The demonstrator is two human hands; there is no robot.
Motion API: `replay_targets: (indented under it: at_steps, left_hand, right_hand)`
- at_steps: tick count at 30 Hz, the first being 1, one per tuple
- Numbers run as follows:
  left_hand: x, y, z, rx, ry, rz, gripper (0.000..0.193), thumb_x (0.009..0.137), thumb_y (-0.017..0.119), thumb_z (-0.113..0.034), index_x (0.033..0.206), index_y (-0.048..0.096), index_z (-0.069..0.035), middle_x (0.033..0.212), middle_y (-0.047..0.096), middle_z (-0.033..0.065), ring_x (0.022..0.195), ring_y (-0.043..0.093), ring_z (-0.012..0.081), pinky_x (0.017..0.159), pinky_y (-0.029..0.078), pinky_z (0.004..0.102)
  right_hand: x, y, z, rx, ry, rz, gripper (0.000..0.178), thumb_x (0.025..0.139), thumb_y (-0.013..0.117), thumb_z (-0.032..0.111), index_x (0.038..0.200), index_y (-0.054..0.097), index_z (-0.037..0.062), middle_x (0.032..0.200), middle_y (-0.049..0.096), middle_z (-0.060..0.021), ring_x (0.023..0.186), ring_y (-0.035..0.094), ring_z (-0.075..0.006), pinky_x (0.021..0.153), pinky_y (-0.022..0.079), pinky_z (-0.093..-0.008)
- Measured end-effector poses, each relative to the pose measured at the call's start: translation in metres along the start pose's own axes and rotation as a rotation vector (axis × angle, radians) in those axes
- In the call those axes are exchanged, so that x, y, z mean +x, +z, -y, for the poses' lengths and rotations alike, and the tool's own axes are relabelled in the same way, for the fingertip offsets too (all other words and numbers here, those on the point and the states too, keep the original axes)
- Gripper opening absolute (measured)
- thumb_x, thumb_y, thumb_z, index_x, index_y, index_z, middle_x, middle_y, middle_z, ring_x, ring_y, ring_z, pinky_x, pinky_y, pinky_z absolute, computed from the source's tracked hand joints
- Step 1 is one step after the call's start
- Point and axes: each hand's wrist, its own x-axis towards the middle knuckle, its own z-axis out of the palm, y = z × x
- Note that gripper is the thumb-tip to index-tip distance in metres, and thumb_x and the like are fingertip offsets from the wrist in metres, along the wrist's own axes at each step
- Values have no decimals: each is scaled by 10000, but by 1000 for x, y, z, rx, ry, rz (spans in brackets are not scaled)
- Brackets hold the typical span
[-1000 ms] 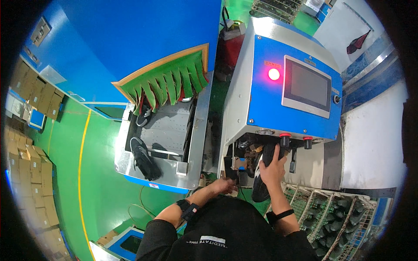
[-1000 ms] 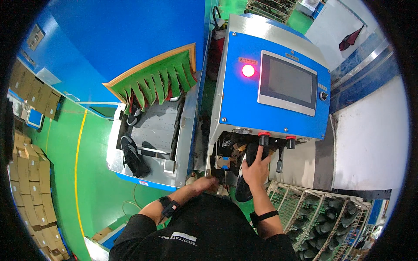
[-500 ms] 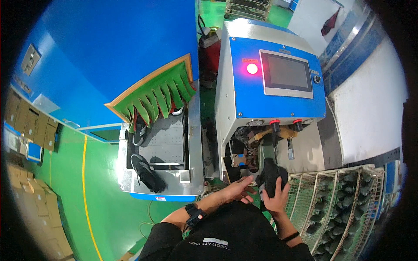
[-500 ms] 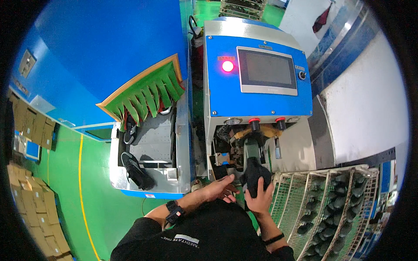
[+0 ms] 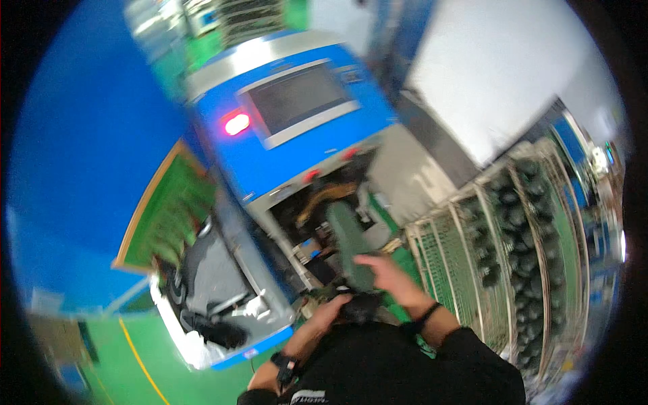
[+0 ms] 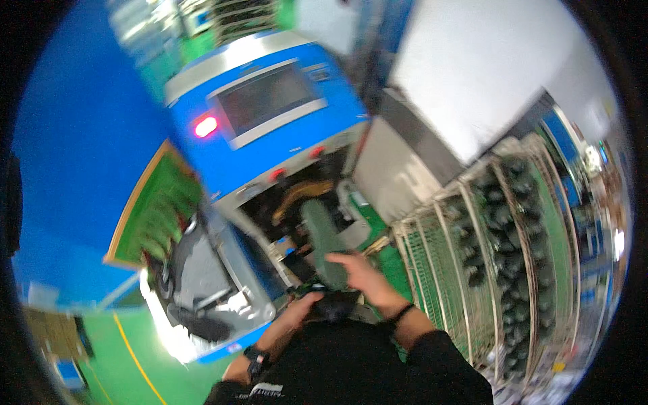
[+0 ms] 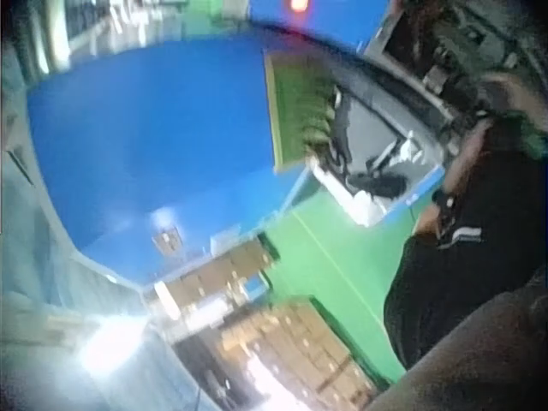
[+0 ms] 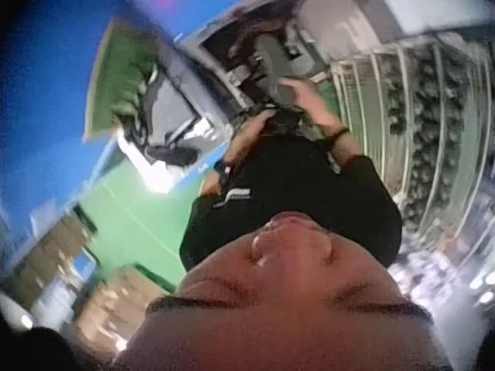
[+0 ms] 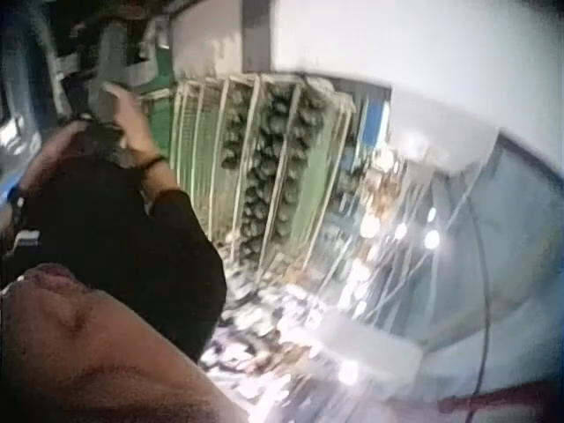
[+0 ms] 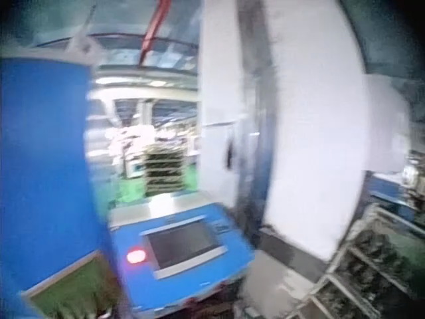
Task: Placing shoe lasts into a manufacturing machine and then placing assembled shoes onto a conveyor belt.
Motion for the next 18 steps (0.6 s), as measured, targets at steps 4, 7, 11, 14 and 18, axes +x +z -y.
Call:
replay_targets:
  at_steps: [4,7,11,14,18]
  left_hand:
    - [-17,-33,3,7,150,-227,374,872,665,-239,1159,656,2,1033,684,84,896,658,230,845,529,376]
    - [-40,-25,-10,-6,170,-214,368,845,646,-177,1169,628,-2,1052,686,86,925,670,211,863,539,355]
    - [-16,-7,-6,68,186,-232,391,813,653,-125,1179,617,8,1050,665,82,963,651,221,904,519,351]
    - [7,54,-15,64,246,-213,395,805,649,-96,1182,605,15,1039,648,70,970,632,218,909,506,345]
    - [28,125,-17,241,295,-118,331,837,701,-100,1138,590,-19,1005,608,40,950,586,163,882,483,312]
  right_hand:
    - [17,50,15,889,418,-345,623,808,827,216,1324,569,-17,1187,684,-112,1067,644,-184,903,514,-350]
    - [-35,-15,6,354,220,-241,712,796,806,231,1421,517,55,1241,673,-146,1103,646,-237,950,495,-353]
    - [-139,-95,-7,-116,407,-70,749,790,784,255,1478,497,188,1341,634,-151,1146,644,-305,978,493,-390]
    - [-242,-88,-75,-341,468,-602,693,838,749,284,1479,491,239,1401,592,-137,1148,643,-350,954,511,-437]
    - [-330,-99,-75,-324,1039,-1192,718,925,663,254,1545,334,110,1365,585,-236,1117,638,-419,919,516,-500]
